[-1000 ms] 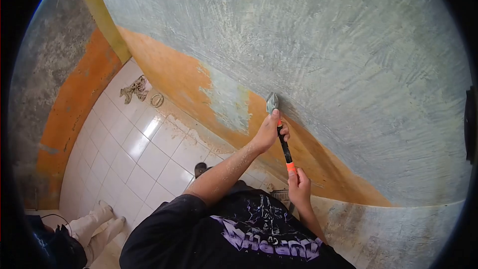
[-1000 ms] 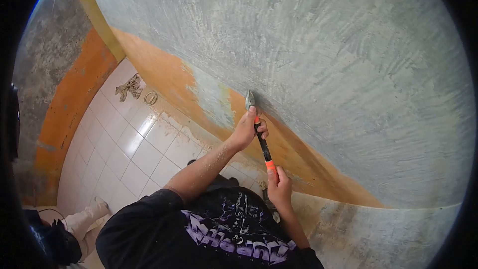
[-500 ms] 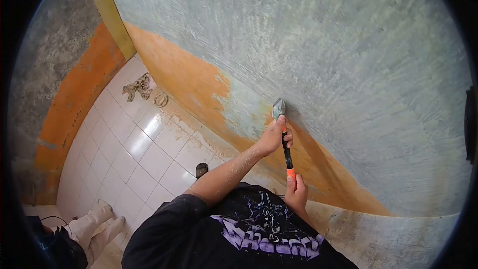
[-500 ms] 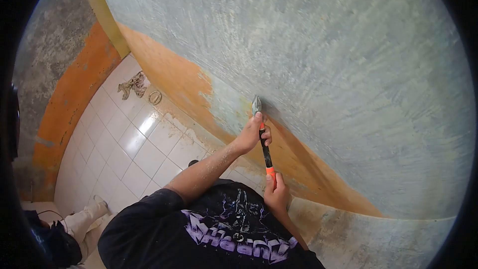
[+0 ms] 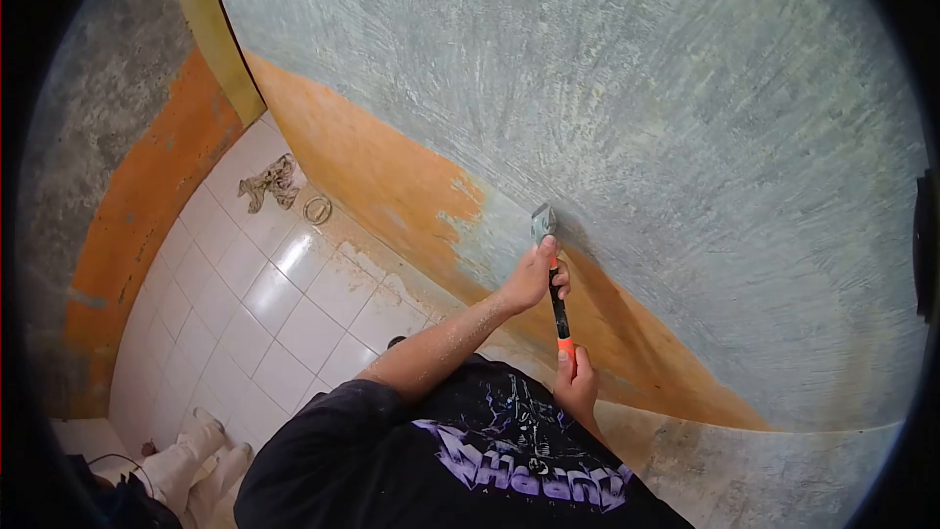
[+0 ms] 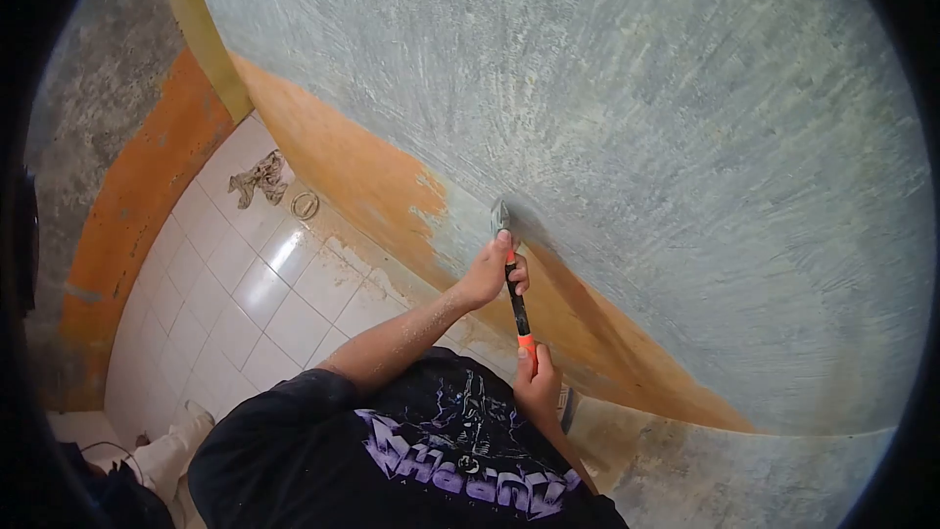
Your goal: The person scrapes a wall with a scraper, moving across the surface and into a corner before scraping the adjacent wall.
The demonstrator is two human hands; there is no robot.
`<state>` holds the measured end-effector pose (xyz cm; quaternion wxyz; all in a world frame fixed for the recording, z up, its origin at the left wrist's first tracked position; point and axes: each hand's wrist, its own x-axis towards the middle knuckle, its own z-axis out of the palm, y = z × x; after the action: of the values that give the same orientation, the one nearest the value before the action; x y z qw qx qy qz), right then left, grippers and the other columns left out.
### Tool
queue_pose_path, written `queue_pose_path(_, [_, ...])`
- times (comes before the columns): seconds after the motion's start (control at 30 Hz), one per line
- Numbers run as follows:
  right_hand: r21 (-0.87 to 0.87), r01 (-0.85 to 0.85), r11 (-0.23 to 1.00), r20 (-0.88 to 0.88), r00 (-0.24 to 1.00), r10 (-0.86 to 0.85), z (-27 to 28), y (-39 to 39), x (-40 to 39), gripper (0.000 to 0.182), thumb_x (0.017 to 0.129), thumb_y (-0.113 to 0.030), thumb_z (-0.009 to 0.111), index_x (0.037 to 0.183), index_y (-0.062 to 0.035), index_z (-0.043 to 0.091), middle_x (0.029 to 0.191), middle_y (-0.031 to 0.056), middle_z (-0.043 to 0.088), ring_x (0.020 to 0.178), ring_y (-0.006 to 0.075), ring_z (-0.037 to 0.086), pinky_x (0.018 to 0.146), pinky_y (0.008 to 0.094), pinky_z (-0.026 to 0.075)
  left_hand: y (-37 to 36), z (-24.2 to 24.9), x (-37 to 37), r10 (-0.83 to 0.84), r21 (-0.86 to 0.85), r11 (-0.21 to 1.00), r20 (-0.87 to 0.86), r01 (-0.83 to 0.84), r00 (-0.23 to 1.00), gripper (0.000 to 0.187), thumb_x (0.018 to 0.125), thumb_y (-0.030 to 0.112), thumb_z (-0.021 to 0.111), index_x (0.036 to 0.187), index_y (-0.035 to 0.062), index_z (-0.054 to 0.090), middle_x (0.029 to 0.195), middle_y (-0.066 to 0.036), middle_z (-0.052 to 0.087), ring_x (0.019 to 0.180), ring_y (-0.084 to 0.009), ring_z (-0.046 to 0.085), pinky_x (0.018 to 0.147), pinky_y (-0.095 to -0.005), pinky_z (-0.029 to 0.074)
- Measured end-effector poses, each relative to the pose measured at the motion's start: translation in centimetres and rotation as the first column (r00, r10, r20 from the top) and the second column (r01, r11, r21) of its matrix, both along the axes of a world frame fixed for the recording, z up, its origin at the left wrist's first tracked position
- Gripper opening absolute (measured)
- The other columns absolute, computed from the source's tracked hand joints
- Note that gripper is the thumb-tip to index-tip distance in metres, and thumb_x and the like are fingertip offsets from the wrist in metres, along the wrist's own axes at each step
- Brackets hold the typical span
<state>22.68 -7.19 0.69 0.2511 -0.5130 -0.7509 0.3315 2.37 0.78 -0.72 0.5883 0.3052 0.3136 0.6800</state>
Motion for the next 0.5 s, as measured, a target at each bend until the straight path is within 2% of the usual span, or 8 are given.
queue_pose_path(0.07, [-0.02, -0.016, 1.0, 0.051, 0.999, 0.017, 0.2, 0.3, -1.4, 0.022, 0.098, -0.025, 0.056, 0.094, -0.0033, 0.056, 0.061, 0.0153, 0.053, 0.052, 0.0298, 0.056, 0.051, 0.0397, 0.041, 0.0, -0.1, -1.7, 0.011, 0.005, 1.0, -0.067, -0.011, 0.998, 0.052, 0.102, 0.061, 0.023, 0.09, 0.0116, 0.031, 0.056, -0.001, 0.038, 0.049, -0.0162, 0.05, 0.054, -0.0292, 0.043])
queue_pose_path(0.17, [0.03, -0.021, 0.999, 0.02, 1.0, 0.02, 0.3, 0.5, -4.4, 0.022, 0.097, -0.026, 0.057, 0.094, -0.004, 0.057, 0.059, 0.0157, 0.054, 0.051, 0.0329, 0.057, 0.05, 0.0415, 0.041, 0.0, 0.1, -4.7, 0.022, -0.007, 1.0, -0.087, -0.022, 0.996, 0.053, 0.101, 0.064, 0.022, 0.09, 0.012, 0.03, 0.056, 0.0, 0.036, 0.049, -0.016, 0.049, 0.056, -0.029, 0.042])
queue_pose_path(0.5, [0.07, -0.063, 0.996, 0.062, 0.996, 0.059, -0.2, 0.9, -14.2, 0.023, 0.097, -0.028, 0.057, 0.095, -0.0052, 0.058, 0.058, 0.0158, 0.056, 0.051, 0.0351, 0.059, 0.049, 0.0435, 0.041, -0.5, -0.3, -15.0, 0.082, -0.036, 0.996, -0.078, -0.085, 0.994, 0.055, 0.099, 0.066, 0.022, 0.092, 0.012, 0.03, 0.056, 0.0, 0.035, 0.05, -0.0163, 0.048, 0.056, -0.0289, 0.041])
